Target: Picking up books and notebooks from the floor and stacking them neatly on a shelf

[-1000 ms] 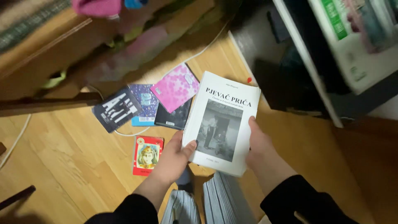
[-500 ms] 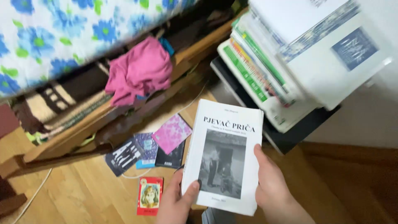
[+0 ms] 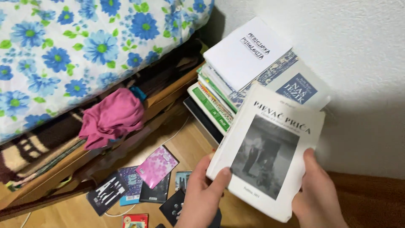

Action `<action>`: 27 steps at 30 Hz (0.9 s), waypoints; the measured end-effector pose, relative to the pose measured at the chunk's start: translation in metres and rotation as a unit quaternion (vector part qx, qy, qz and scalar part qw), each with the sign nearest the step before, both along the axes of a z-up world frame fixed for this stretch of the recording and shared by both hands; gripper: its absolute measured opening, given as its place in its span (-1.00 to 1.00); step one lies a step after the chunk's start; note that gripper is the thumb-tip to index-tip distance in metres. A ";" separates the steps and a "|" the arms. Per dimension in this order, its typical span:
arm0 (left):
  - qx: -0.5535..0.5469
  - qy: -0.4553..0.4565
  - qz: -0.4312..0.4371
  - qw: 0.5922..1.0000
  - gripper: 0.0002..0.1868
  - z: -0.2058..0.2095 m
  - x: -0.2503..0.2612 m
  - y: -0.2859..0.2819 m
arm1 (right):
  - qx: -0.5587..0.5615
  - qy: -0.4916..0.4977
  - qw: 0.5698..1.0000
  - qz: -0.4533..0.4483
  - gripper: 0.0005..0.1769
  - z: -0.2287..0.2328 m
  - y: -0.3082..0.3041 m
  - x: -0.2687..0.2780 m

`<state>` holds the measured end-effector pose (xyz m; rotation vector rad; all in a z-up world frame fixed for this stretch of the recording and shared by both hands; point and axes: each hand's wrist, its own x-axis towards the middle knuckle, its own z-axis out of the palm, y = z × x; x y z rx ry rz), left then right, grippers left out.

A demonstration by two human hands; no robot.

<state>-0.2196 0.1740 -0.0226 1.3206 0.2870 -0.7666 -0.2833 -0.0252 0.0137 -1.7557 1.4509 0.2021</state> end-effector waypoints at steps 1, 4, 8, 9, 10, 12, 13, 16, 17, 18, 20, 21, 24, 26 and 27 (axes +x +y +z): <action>0.000 0.000 0.000 1.000 -0.56 0.005 0.009 -0.013 | 0.011 -0.029 0.999 -0.044 -0.06 -0.002 -0.009 0.006; 0.049 0.021 -0.044 0.998 -0.56 0.020 0.033 -0.048 | 0.043 -0.116 0.976 -0.179 -0.34 -0.007 -0.032 0.022; 0.016 0.084 0.014 0.996 -0.64 0.017 0.059 -0.091 | 0.091 -0.233 0.903 -0.351 -0.55 -0.016 -0.056 0.052; 0.012 0.087 0.047 0.995 -0.62 0.009 0.064 -0.100 | 0.104 -0.261 0.877 -0.390 -0.55 -0.018 -0.061 0.060; 0.013 0.087 0.047 0.995 -0.62 0.016 0.069 -0.104 | 0.105 -0.261 0.877 -0.391 -0.55 -0.012 -0.062 0.067; 0.002 0.133 0.075 0.988 -0.52 0.029 0.078 -0.112 | 0.108 -0.239 0.863 -0.431 -0.57 -0.001 -0.063 0.080; 0.004 0.133 0.076 0.988 -0.52 0.024 0.078 -0.115 | 0.110 -0.237 0.864 -0.431 -0.57 -0.018 -0.075 0.079; 0.032 0.131 0.053 0.989 -0.23 0.013 0.077 -0.120 | 0.109 -0.310 0.854 -0.403 -0.82 -0.053 -0.096 0.077; 0.000 0.093 0.033 0.995 -0.24 0.011 0.077 -0.122 | 0.112 -0.338 0.850 -0.390 -0.79 -0.053 -0.097 0.081; -0.032 0.057 0.013 0.998 -0.25 0.009 0.076 -0.123 | 0.114 -0.363 0.845 -0.375 -0.74 -0.053 -0.097 0.083; -0.055 0.036 0.003 0.998 -0.25 0.002 0.078 -0.128 | 0.117 -0.383 0.844 -0.358 -0.68 -0.062 -0.102 0.083; -0.079 0.013 -0.008 0.997 -0.25 -0.001 0.079 -0.129 | 0.120 -0.403 0.841 -0.341 -0.60 -0.066 -0.104 0.082; -0.110 -0.048 -0.025 0.992 -0.21 -0.002 0.084 -0.130 | 0.103 -0.374 0.863 -0.325 -0.53 -0.043 -0.096 0.089; -0.056 -0.016 -0.052 0.997 -0.19 0.003 0.089 -0.127 | 0.091 -0.343 0.879 -0.317 -0.52 -0.033 -0.092 0.095; -0.004 0.016 -0.079 0.997 -0.16 0.006 0.092 -0.126 | 0.078 -0.312 0.895 -0.309 -0.51 -0.028 -0.090 0.098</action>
